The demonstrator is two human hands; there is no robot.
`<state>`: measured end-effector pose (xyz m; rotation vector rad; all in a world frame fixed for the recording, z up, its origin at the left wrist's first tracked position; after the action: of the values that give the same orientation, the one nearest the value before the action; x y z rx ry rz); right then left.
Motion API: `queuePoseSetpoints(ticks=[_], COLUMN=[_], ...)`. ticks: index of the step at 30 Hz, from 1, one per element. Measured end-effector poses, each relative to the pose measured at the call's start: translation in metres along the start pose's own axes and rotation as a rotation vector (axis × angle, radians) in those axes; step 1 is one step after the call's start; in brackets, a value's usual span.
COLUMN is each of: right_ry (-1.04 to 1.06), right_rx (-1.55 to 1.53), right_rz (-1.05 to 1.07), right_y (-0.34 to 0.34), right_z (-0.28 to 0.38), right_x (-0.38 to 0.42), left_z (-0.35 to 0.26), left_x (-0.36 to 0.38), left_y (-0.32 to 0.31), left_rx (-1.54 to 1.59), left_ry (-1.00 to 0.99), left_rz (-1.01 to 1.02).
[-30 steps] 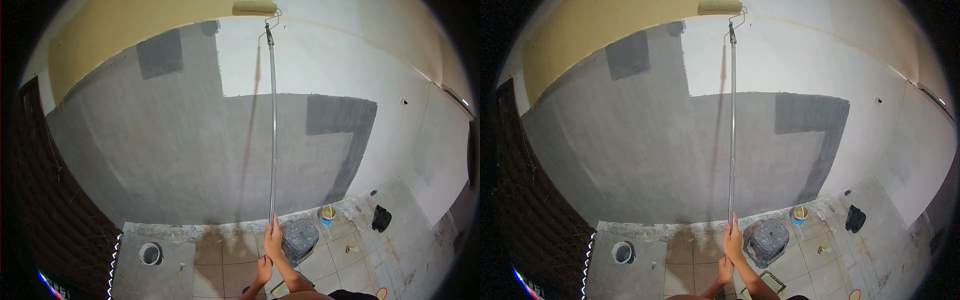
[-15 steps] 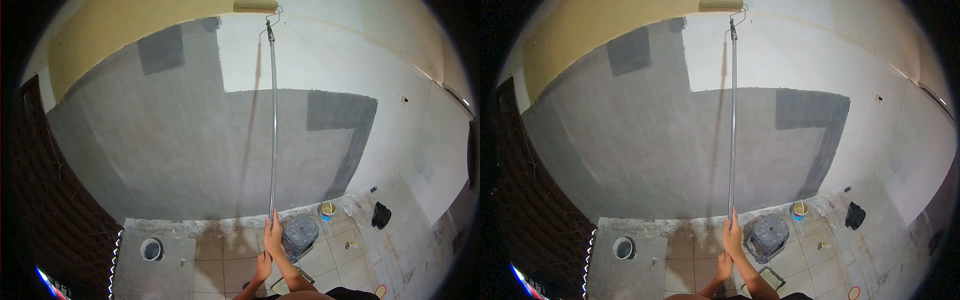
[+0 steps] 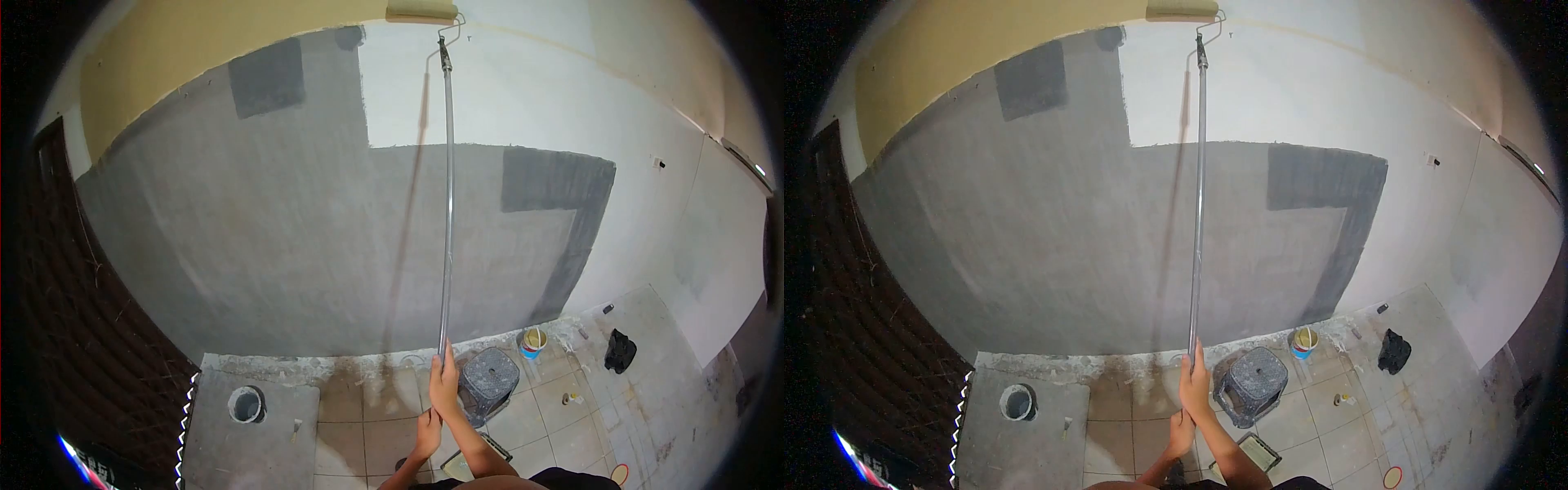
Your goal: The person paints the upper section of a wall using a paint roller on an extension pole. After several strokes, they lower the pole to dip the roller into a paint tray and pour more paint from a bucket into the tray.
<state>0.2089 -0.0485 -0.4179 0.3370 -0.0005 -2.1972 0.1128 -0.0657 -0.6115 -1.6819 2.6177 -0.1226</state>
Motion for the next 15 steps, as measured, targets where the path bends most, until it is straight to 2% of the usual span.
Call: queuePoseSetpoints(ticks=[5, 8, 11, 14, 15], right_ry=[0.030, 0.097, 0.060, 0.196, 0.145], right_rx=[0.033, -0.001, 0.002, 0.050, 0.042], right_rz=[-0.038, -0.055, -0.044, -0.081, -0.068], right_y=[-0.003, -0.005, -0.005, -0.008, -0.009], right_z=[-0.017, -0.009, 0.004, -0.008, -0.010], right_x=[0.010, 0.003, 0.000, 0.002, 0.006], left_z=[0.012, -0.006, -0.019, -0.002, 0.002], left_x=[0.012, 0.007, 0.004, 0.003, 0.006], left_y=[0.005, 0.005, 0.007, 0.009, 0.010], left_rx=[-0.037, -0.006, -0.032, -0.064, -0.057], left_ry=[0.029, -0.006, -0.040, -0.032, -0.015], left_rz=[0.010, 0.002, -0.013, 0.020, 0.017])
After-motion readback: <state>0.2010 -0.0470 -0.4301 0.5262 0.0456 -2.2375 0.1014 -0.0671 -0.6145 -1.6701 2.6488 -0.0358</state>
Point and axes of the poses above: each hand's wrist, its own x-axis away from the middle knuckle, its own y-axis out of the back of the hand, z = x × y, the point moved 8 cm from there along -x, towards the middle knuckle, and after that the axes turned 5 degrees about z, right-handed, at the moved point
